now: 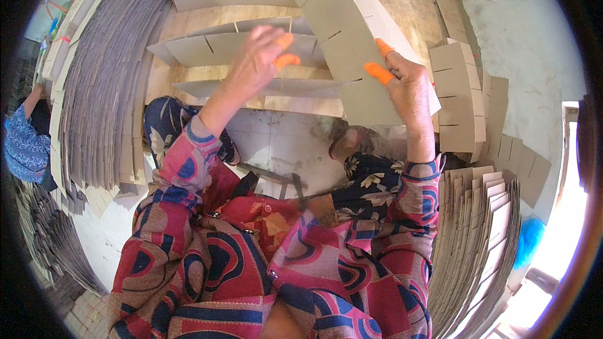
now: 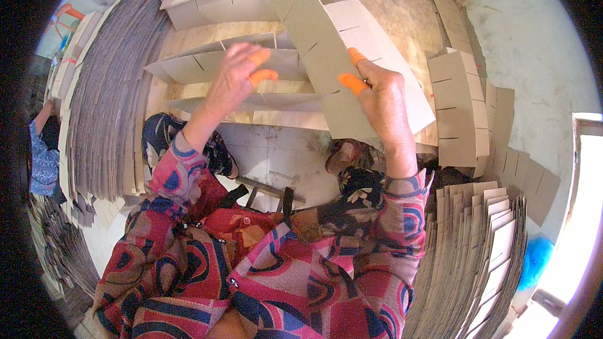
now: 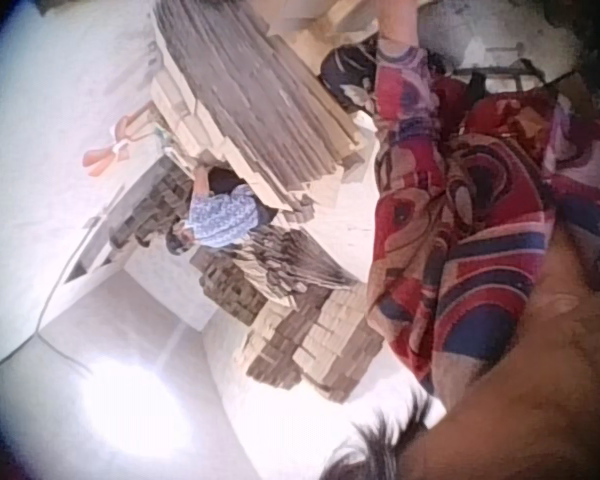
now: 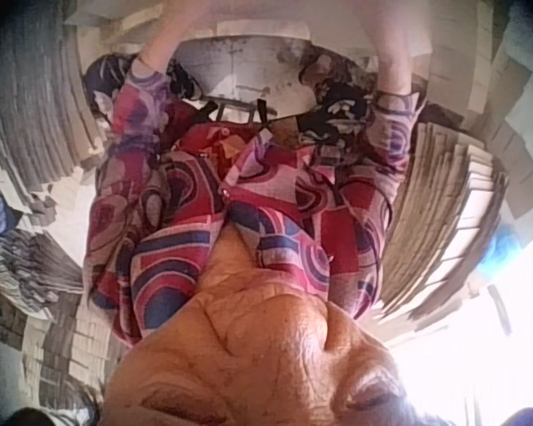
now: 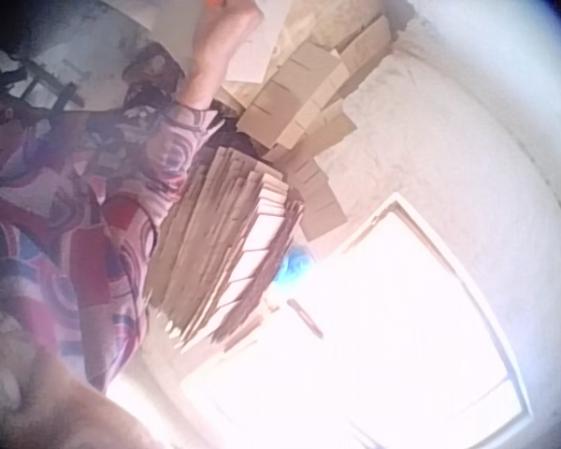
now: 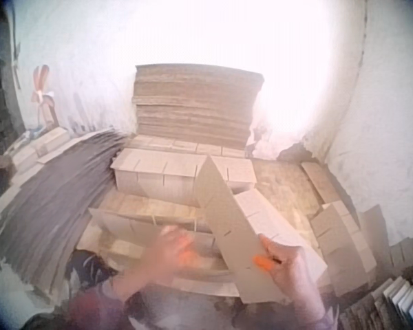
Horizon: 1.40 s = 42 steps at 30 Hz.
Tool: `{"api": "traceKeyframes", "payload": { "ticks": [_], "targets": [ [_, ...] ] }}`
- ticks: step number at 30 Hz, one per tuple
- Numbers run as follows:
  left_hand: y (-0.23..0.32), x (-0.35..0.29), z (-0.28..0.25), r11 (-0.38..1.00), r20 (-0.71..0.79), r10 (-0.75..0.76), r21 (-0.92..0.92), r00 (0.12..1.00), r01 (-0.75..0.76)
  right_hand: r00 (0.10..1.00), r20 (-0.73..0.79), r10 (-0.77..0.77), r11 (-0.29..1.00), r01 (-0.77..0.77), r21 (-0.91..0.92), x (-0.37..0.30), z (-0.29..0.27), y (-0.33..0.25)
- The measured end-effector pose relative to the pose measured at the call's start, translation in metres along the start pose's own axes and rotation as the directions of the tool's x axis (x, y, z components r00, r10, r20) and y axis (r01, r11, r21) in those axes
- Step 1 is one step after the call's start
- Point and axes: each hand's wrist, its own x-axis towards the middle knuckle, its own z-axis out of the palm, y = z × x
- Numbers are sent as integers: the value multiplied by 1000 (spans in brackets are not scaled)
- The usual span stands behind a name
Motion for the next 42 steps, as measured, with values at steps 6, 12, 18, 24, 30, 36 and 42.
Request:
{"api": "traceKeyframes", "payload": {
  "ticks": [6,12,18,24,30,36,42],
  "targets": [
    [-44,-15,0,954,425,-256,258,868,155,1000,10,-8,999,9,-38,0,4,13],
    [-34,-20,-1,934,416,-352,212,838,287,1000,12,-20,997,21,-78,0,3,10],
    [-41,-25,2,974,368,-217,149,904,173,996,49,-71,995,74,-61,3,4,6],
    [-35,-16,-2,938,463,-346,153,816,311,997,74,-14,998,19,-61,4,-3,1],
    [-69,8,-1,964,139,-116,256,983,77,992,91,-84,993,91,-76,2,0,4],
    [-93,12,11,865,489,-414,473,768,165,996,94,-7,994,17,-110,3,-5,-4],
    [-94,7,17,907,413,-365,361,834,218,973,220,-70,990,94,-100,3,13,11]
  ]
}}
